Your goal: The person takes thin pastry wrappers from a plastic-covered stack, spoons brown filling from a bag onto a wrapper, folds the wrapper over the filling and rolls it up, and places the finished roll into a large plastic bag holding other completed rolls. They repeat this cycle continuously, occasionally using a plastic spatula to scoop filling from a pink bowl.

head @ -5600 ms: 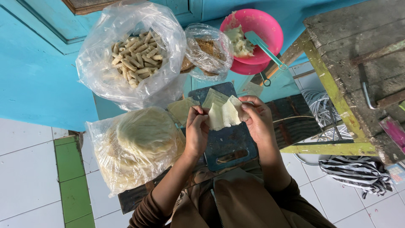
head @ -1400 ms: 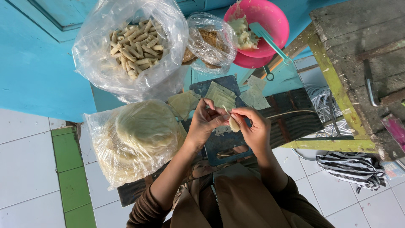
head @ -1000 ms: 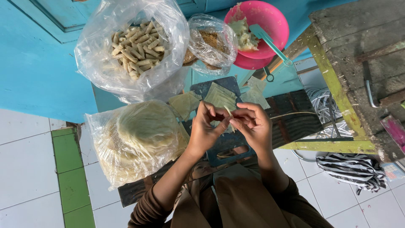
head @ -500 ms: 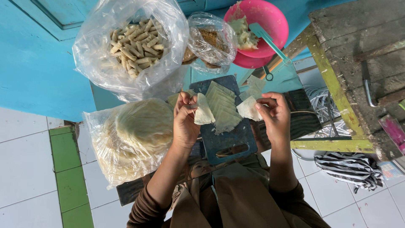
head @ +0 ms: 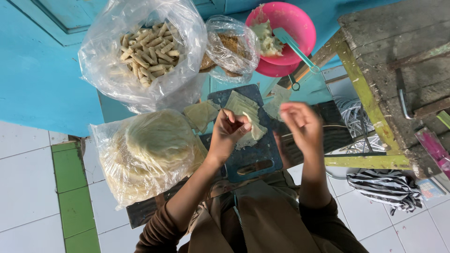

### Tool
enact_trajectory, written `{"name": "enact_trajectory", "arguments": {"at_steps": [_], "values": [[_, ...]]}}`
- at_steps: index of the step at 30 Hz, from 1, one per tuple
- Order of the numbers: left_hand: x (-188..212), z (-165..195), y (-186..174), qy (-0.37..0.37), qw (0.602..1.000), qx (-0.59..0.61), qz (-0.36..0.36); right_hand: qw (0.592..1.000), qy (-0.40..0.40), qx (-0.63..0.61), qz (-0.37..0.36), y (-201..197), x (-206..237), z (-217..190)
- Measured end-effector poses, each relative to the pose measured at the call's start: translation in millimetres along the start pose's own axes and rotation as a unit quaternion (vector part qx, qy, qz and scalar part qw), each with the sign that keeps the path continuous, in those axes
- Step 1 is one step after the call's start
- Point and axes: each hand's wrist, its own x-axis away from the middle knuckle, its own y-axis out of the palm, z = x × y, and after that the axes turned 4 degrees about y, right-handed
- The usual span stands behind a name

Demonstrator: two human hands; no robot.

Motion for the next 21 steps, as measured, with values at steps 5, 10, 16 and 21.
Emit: {"name": "enact_trajectory", "arguments": {"at_steps": [5,10,16,21], "values": [[8.8,0.8,4.6,0.043,0.992,-0.101,-0.061,0.99,0.034,-0.079,-0.11,36.2,26.4,10.6],[13.9,-0.4,4.7,0.053,0.993,-0.102,-0.029,0.998,0.043,-0.034,-0.017,33.0,23.5,27.3],[5.8,1.7,-12.9,-0.023,0.991,0.1,0.085,0.979,0.089,-0.18,0.033,18.3,16.2,46.3],[4.7,8.3,-18.6,-0.024,0.985,0.136,0.106,0.993,0.043,-0.087,0.07,-4.2,8.8,48.6]]}}
